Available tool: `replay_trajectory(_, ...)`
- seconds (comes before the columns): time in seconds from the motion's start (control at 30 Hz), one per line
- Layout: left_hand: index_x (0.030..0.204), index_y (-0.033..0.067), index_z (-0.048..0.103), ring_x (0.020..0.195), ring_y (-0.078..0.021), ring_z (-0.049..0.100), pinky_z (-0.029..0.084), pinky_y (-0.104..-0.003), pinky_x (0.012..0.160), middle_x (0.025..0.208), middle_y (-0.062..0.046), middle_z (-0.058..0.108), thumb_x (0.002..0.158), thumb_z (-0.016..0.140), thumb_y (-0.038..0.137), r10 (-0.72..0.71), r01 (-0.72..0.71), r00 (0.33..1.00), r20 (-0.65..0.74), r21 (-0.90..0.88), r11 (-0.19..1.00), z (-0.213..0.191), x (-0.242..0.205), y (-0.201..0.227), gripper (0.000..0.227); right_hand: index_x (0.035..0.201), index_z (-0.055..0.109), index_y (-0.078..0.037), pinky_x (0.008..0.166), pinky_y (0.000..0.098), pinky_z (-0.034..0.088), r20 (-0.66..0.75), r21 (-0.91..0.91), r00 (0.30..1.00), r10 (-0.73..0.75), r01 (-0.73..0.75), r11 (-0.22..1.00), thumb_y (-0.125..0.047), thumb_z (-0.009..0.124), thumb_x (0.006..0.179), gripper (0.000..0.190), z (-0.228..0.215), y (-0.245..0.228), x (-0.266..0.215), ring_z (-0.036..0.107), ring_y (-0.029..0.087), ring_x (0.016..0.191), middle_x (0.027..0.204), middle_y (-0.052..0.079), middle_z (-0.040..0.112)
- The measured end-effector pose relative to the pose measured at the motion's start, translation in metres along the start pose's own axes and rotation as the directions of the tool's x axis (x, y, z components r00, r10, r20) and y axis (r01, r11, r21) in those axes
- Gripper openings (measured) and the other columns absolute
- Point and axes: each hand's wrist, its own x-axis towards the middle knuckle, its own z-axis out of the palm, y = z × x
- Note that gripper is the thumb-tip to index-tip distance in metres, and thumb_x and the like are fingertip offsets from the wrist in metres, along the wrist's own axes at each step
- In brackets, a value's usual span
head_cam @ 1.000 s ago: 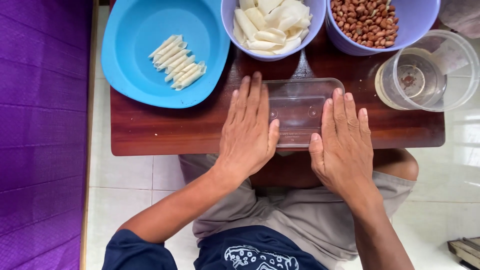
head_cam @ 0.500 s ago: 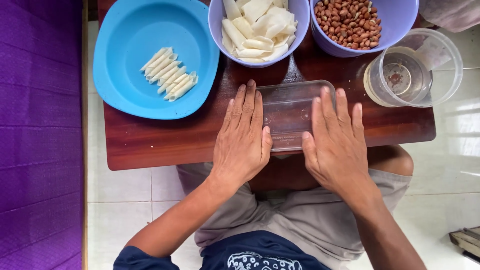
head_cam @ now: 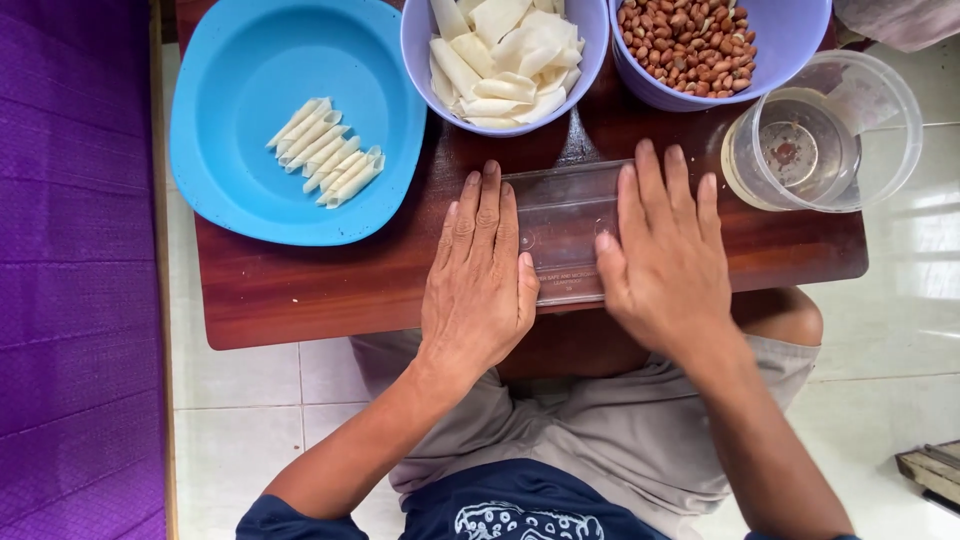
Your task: The person is assembling small nut rolls by placing peanuts inside a wrapper and rolling it up.
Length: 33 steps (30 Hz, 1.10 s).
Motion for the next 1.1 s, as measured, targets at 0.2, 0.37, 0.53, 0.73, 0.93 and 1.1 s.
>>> replay_trajectory(0.2, 0.148, -0.0145, 0.038, 0.154, -0.0391, 0.024, 0.026, -0.049, 0.127, 0.162, -0.029, 0.026, 0.094, 0.054, 0.019, -0.006, 0.006, 1.000, -0.009, -0.002, 1.000, 0.005, -0.003, -0.003, 0.066, 0.147, 0.053, 0.003, 0.125, 0.0457, 0.027, -0.024, 0.074, 0.973, -0.231, 0.232, 0.970, -0.024, 0.055, 0.101, 0.054, -0.006, -0.046, -0.023, 0.041, 0.029, 0.150, 0.159, 0.016, 0.048)
replay_trajectory(0.37, 0.148, -0.0119, 0.040, 0.154, -0.0384, 0.027, 0.025, -0.049, 0.126, 0.163, -0.026, 0.029, 0.097, 0.049, 0.016, 0.002, -0.007, 0.997, -0.074, -0.066, 0.998, 0.007, -0.007, -0.008, 0.059, 0.132, 0.066, -0.003, 0.113, 0.0423, 0.044, -0.109, 0.376, 0.965, -0.239, 0.263, 0.889, -0.016, 0.062, 0.097, 0.037, -0.013, -0.033, -0.014, 0.060, 0.028, 0.133, 0.141, 0.011, 0.065)
replay_trajectory(0.53, 0.143, 0.0001, 0.056, 0.145, -0.0357, 0.046, 0.037, -0.045, 0.120, 0.154, -0.016, 0.049, 0.104, 0.046, 0.018, 0.017, -0.109, 0.952, -0.307, -0.285, 0.952, -0.021, 0.005, -0.008, 0.044, 0.122, 0.075, -0.008, 0.094, 0.0385, 0.057, -0.210, 0.482, 0.970, -0.123, 0.212, 0.850, -0.014, 0.068, 0.097, 0.027, -0.037, -0.022, 0.006, 0.074, 0.028, 0.109, 0.117, 0.007, 0.077)
replay_trajectory(0.73, 0.134, 0.0119, 0.064, 0.105, -0.0203, 0.066, 0.053, -0.035, 0.100, 0.115, 0.001, 0.068, 0.102, 0.055, 0.017, 0.017, -0.230, 0.877, -0.481, -0.389, 0.892, -0.074, 0.064, -0.008, 0.033, 0.126, 0.075, -0.003, 0.088, 0.0442, 0.056, -0.334, 0.321, 0.930, -0.151, 0.263, 0.910, -0.003, 0.065, 0.104, 0.025, -0.083, 0.003, 0.059, 0.073, 0.034, 0.104, 0.112, 0.014, 0.077)
replay_trajectory(0.93, 0.119, 0.0039, 0.065, 0.084, -0.0202, 0.064, 0.052, -0.033, 0.076, 0.099, -0.005, 0.068, 0.095, 0.061, 0.003, 0.084, -0.291, 0.907, -0.412, -0.470, 0.834, -0.078, 0.099, 0.016, 0.024, 0.101, 0.079, -0.023, 0.090, 0.0422, 0.051, 0.029, -0.486, 1.000, 0.002, 0.013, 0.874, -0.034, 0.075, 0.079, 0.026, -0.056, 0.048, 0.101, 0.072, 0.029, 0.093, 0.098, 0.004, 0.077)
replay_trajectory(1.1, 0.117, 0.0078, 0.068, 0.078, -0.0148, 0.061, 0.048, -0.027, 0.063, 0.096, -0.002, 0.069, 0.094, 0.063, -0.001, 0.017, -0.221, 0.926, -0.377, -0.504, 0.835, -0.076, 0.088, 0.013, 0.025, 0.070, 0.060, -0.016, 0.092, 0.0345, 0.041, -0.157, -0.459, 0.976, -0.153, 0.065, 0.886, -0.021, 0.066, 0.091, 0.022, -0.058, 0.071, 0.096, 0.060, 0.023, 0.069, 0.067, 0.002, 0.062)
